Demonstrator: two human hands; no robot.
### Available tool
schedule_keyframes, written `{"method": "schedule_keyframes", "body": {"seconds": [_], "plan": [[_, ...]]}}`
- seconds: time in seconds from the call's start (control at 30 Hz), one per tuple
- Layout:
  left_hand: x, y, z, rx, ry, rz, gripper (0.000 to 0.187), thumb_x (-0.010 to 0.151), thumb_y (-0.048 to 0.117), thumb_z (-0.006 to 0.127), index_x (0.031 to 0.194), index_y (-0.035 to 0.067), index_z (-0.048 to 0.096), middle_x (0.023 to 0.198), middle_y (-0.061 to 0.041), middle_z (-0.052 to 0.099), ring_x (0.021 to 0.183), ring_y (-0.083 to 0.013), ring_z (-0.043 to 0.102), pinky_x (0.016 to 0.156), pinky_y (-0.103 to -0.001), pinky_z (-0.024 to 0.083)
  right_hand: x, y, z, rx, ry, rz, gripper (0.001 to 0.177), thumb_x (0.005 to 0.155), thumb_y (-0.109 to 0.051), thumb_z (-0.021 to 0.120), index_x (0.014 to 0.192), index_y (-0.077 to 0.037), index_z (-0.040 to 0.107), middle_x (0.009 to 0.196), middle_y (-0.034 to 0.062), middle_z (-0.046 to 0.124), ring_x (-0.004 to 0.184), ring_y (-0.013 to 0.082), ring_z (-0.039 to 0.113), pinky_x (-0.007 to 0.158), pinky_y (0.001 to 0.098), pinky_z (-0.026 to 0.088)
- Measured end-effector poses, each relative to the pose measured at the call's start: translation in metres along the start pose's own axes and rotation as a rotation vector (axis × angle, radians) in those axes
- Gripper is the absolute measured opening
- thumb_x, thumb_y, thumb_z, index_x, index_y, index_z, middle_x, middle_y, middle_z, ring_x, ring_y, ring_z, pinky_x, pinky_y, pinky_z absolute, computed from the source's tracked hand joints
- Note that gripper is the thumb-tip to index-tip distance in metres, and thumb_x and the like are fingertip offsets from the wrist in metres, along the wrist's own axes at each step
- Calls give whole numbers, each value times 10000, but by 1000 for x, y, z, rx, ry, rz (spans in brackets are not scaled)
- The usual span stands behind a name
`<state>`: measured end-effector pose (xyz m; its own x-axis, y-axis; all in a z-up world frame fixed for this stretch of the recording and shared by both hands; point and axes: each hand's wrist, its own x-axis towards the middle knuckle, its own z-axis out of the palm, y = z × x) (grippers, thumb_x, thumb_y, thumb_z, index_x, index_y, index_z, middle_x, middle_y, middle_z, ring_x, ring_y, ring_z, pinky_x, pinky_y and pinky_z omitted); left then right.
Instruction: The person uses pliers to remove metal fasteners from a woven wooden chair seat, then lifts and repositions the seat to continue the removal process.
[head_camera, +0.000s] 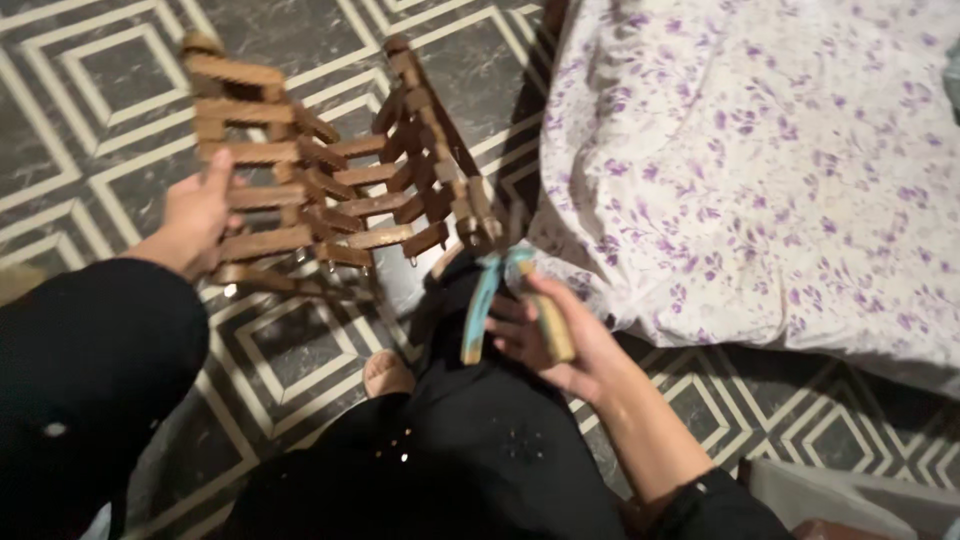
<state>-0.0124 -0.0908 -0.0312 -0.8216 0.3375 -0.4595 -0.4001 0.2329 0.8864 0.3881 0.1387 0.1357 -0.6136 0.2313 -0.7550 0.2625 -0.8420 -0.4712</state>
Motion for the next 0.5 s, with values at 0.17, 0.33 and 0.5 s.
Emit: {"method": "schedule_keyframes", "body": {"seconds": [0.17, 0.33, 0.5], "plan": [[-37, 10, 8, -51, -52, -60, 452, 1033, 518, 618, 905, 85, 594, 642, -12, 501, 452, -116, 389, 450, -319, 400, -7, -17, -20, 46, 56, -108, 459, 941, -509, 599, 653, -151, 592, 1160, 96, 677, 1183, 327, 636, 944, 439, 507], [-67, 65, 6, 8, 5, -128, 461, 1014, 534, 604, 898, 88, 626, 656, -14, 540, 454, -115, 420, 482, -328, 427, -21, -27, -37, 37, 71, -194, 436, 959, -492, 609, 705, -138, 585, 1198, 148, 645, 1205, 395, 624, 995, 486, 518], [-88, 141, -4, -72, -68, -91, 461, 1037, 590, 580, 951, 138, 595, 731, 38, 554, 485, -62, 405, 527, -294, 496, -30, -33, -49, 117, 247, -154, 358, 914, -525, 540, 1007, -200, 657, 1270, 151, 597, 1212, 392, 590, 984, 511, 458]]}}
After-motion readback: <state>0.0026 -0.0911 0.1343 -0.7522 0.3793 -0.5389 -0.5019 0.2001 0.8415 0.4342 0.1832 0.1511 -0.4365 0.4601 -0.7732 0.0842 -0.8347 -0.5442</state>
